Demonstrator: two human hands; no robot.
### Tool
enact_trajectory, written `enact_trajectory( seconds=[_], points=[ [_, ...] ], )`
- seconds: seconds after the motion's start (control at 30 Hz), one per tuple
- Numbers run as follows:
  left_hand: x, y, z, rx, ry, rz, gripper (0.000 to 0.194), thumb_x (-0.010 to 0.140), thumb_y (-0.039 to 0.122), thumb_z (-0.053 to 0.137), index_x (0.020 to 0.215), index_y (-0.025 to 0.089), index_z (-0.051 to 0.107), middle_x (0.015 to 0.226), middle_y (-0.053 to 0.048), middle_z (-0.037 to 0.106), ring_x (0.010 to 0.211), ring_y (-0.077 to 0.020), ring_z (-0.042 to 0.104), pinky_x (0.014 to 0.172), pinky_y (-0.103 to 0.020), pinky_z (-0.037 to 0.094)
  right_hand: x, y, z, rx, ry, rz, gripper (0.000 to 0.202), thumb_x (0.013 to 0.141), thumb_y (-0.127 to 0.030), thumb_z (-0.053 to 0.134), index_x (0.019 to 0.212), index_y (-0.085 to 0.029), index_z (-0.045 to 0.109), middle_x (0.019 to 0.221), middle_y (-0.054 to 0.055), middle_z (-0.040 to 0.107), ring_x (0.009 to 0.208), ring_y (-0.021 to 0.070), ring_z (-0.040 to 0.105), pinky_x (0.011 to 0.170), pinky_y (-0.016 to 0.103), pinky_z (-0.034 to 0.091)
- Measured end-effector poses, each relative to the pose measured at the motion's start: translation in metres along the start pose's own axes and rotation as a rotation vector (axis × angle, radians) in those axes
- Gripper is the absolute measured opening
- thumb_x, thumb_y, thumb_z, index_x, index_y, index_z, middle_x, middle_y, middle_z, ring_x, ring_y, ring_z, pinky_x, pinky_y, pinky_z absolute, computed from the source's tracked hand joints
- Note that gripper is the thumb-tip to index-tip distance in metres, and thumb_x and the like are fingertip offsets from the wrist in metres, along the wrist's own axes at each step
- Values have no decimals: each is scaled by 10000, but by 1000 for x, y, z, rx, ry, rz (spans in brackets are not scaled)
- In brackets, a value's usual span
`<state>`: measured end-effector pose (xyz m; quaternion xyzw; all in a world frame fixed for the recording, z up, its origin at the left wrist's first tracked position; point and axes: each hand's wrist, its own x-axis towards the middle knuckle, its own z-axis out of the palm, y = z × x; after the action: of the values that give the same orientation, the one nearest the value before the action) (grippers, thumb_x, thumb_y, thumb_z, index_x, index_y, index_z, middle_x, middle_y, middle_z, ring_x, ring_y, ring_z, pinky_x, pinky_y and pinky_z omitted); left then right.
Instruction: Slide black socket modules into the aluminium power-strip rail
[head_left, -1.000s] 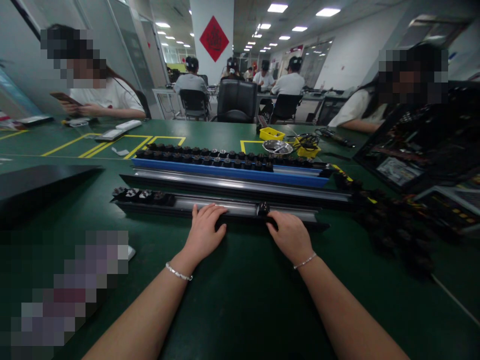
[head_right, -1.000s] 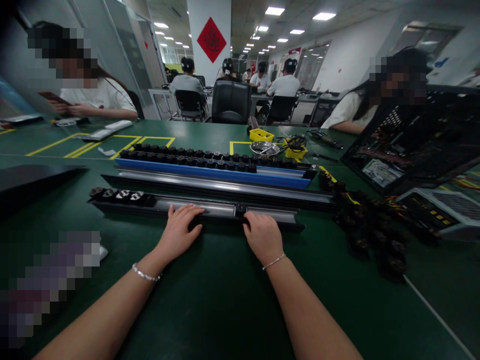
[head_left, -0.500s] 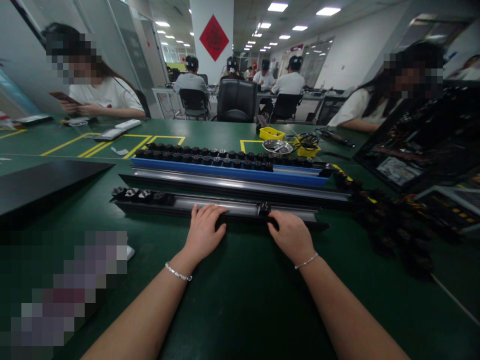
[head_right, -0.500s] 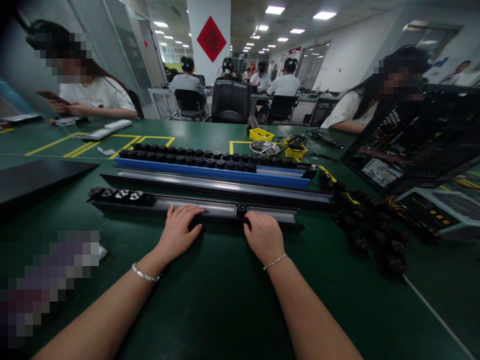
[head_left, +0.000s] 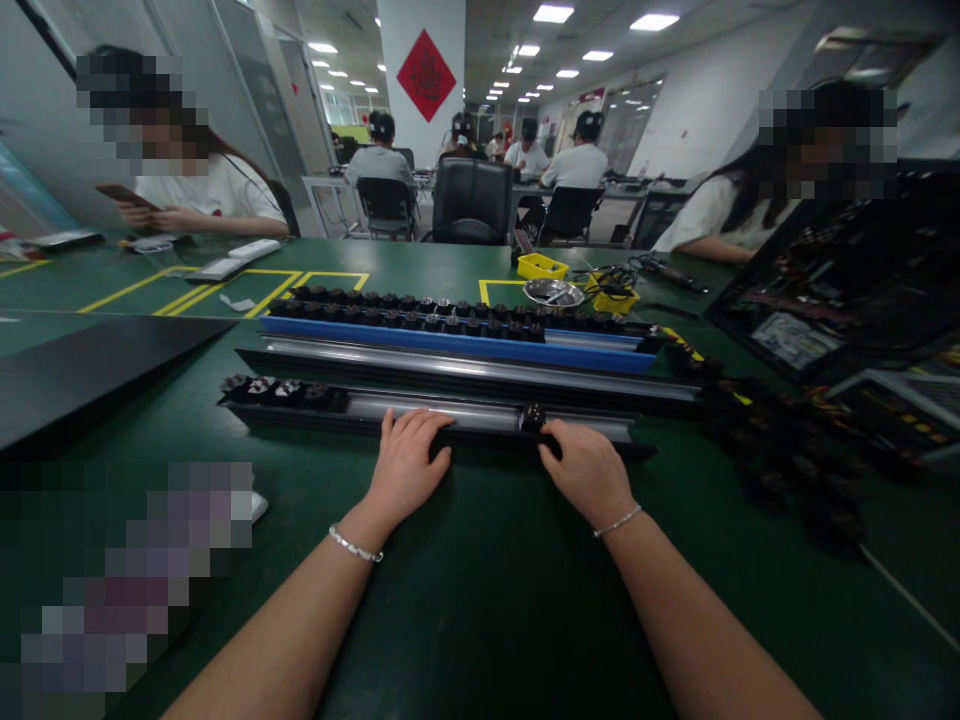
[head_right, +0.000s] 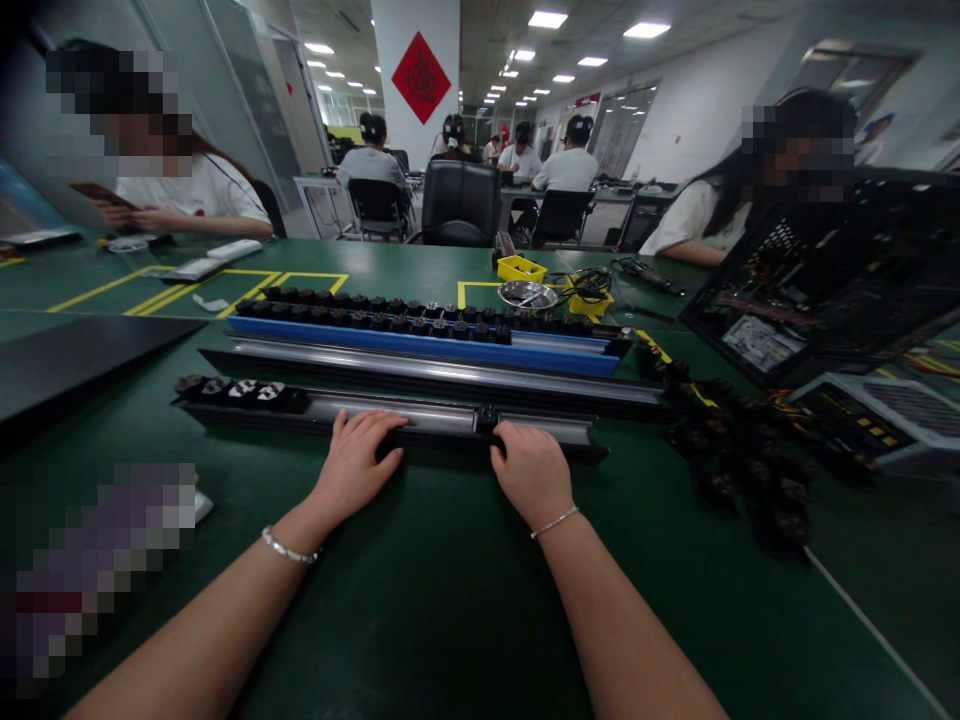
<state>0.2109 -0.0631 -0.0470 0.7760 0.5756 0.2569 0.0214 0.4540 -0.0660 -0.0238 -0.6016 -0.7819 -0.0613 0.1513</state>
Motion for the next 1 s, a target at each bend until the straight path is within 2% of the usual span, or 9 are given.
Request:
enact_trajectory(
  seconds=[1.0],
  points=[
    [0,0,0,2,5,7,343,777,249,520,1119,265,539,1162,-24,609,1171,-226,459,1090,-515,118,0,7,-6,-3,-36,52,130,801,-279,533,886,-201,594,869,40,675,818,199,594,742,310,403]
  ],
)
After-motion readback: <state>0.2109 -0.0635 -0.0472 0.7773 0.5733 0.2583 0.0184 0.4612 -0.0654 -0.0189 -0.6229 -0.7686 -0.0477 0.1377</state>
